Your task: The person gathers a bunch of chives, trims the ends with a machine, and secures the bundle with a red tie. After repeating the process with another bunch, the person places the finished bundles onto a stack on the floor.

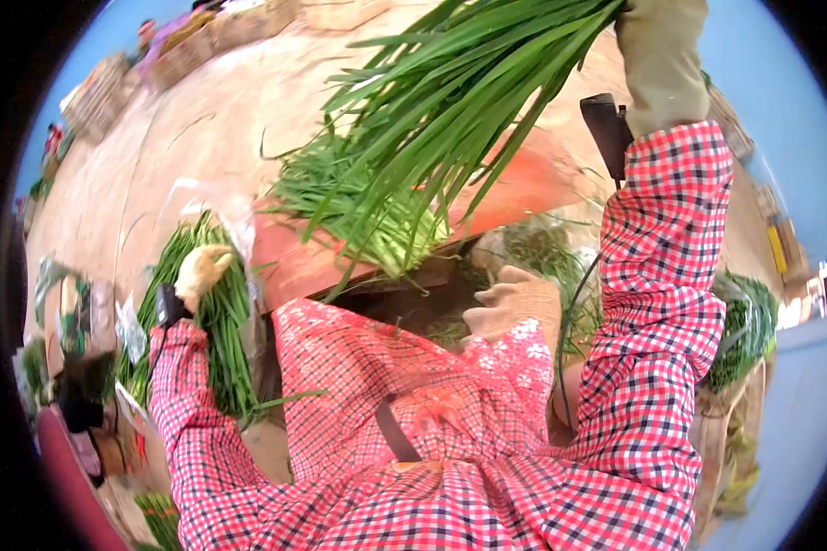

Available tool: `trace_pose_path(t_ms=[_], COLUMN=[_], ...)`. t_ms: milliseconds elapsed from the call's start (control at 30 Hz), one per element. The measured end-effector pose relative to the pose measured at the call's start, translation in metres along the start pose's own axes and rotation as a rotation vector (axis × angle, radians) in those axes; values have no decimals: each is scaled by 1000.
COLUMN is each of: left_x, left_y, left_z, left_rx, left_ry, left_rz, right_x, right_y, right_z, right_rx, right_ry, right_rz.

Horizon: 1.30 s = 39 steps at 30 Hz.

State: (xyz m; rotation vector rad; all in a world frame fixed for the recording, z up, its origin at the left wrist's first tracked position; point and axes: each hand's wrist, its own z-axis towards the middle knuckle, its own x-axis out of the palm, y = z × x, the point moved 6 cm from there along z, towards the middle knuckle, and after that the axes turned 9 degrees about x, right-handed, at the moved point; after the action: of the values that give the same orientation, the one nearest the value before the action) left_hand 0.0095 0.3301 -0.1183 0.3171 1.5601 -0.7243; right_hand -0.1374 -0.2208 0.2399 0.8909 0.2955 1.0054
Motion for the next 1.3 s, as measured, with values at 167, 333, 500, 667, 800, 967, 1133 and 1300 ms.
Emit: trace_pose_path(t_ms=[167, 333, 500, 667, 800, 967, 1133, 1300], left_x=[-59, -29, 56, 69, 64, 72, 90, 101], left_y=[-97, -330, -433, -442, -436, -428, -413, -396], left_z=[-1, 23, 40, 20, 3, 7, 15, 45], left_rx=[-267, 562, 549, 558, 606, 303, -118, -1], left_ry=[-85, 346, 602, 756, 839, 610, 599, 320], left_rz=[-484, -1527, -2404, -2707, -2738, -2677, -2733, -2530], right_x=[-23, -17, 7, 23, 25, 23, 34, 34], right_y=[9, 19, 21, -16, -20, -21, -28, -30], right_z=[-30, -87, -207, -316, -359, -372, -366, -373], right_rx=[-137, -257, -778, -883, -862, -794, -827, -680], right_ry=[-98, -58, 321, 519, 717, 1004, 1079, 1318], right_rz=[-75, -397, -800, -500, -349, -167, -310, -553])
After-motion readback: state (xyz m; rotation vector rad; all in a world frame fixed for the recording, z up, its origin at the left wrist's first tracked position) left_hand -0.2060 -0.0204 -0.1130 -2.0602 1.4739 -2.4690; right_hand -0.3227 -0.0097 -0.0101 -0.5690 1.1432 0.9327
